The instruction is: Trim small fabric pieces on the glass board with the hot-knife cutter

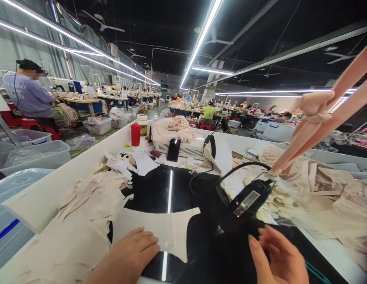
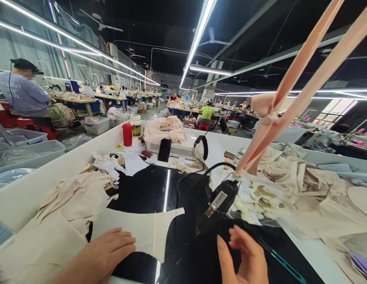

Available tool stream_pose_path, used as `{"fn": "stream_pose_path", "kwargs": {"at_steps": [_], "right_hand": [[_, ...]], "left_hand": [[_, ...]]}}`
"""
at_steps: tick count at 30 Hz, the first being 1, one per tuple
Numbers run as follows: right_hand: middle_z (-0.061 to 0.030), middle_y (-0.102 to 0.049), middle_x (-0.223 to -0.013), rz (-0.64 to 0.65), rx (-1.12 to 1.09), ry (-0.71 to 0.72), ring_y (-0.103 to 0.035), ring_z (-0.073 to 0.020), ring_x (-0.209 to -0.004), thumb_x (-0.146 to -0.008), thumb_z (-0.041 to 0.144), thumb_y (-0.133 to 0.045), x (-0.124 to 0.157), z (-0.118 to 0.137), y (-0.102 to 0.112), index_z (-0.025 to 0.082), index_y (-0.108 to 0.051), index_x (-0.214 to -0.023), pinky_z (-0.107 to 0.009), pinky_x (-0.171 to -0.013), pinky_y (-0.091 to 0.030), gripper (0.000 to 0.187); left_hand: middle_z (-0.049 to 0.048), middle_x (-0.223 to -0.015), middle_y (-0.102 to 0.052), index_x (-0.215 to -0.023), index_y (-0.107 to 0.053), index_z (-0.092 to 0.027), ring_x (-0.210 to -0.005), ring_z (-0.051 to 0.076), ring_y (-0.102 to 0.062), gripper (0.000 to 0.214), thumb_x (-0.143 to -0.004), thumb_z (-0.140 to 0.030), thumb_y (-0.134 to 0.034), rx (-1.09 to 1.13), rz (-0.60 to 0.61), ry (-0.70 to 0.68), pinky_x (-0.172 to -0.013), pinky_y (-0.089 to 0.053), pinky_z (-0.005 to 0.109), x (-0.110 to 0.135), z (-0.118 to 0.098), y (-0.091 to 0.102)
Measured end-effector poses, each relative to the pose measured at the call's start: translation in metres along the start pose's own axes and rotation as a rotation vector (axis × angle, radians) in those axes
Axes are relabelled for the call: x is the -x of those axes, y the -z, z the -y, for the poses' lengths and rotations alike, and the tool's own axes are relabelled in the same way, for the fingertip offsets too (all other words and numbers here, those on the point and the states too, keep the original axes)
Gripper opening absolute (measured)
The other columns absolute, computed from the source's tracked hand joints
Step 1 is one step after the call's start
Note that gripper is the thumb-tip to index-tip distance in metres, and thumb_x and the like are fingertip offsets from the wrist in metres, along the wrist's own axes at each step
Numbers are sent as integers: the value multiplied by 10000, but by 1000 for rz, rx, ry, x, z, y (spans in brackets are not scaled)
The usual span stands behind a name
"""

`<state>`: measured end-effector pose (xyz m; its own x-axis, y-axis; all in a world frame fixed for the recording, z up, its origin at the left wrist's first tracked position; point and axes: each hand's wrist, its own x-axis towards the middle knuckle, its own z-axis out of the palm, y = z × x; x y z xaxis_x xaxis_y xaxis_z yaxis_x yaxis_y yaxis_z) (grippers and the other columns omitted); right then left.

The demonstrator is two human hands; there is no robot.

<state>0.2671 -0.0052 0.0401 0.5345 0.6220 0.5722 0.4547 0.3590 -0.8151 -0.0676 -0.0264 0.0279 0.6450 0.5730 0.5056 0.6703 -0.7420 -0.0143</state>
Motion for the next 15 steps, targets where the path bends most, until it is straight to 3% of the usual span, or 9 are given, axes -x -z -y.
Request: {"fn": "stream_pose_path", "kwargs": {"at_steps": [1, 3, 5, 7, 10, 15], "right_hand": [[-61, -614, -1177, 18, -83, -71, -596, -234, -943, -774, 462, -833, -9, 2, -4, 288, -599, -1324, -418, -918, -467, 622], [-88, -527, -1399, 142, -197, -160, -541, -298, -1217, -711, 499, -867, -24, 2, -14, 321, -447, -1475, -465, -1018, -438, 890], [-102, -506, -1471, 277, -254, -212, -507, -332, -1321, -709, 523, -862, -35, 3, -25, 327, -419, -1483, -503, -1077, -413, 913], [-99, -607, -1369, 384, -320, -231, -607, -314, -1224, -770, 518, -823, -42, 5, -34, 310, -499, -1407, -505, -1068, -442, 744], [-41, -713, -1089, 421, -411, -205, -716, -227, -914, -853, 449, -781, -42, 13, -45, 307, -570, -1330, -437, -935, -539, 540], [-7, -686, -966, 481, -512, -106, -690, -172, -730, -879, 333, -778, -18, 33, -50, 340, -517, -1383, -348, -702, -585, 568]], "left_hand": [[5, -1172, -772, -1221, -628, -204, -1073, 181, -725, 532, -770, 26, -461, 45, -16, -3, -1085, -471, 287, -8, -4, -10], [20, -1272, -736, -1273, -598, -200, -1173, 199, -685, 542, -816, 58, -462, 109, 63, -5, -1126, -458, 338, -20, -10, -28], [38, -1323, -710, -1287, -588, -197, -1214, 225, -663, 511, -854, 57, -500, 168, 121, -4, -1132, -465, 390, -28, -13, -41], [52, -1311, -711, -1259, -602, -191, -1196, 239, -666, 454, -873, 44, -558, 215, 145, 9, -1112, -487, 416, -31, -15, -47], [56, -1266, -724, -1204, -622, -182, -1150, 243, -671, 358, -903, 13, -614, 241, 123, 35, -1073, -512, 410, -29, -18, -49], [44, -1157, -737, -1130, -633, -180, -1060, 211, -680, 223, -958, -41, -600, 265, 46, 44, -1094, -479, 398, -21, -26, -46]]}}
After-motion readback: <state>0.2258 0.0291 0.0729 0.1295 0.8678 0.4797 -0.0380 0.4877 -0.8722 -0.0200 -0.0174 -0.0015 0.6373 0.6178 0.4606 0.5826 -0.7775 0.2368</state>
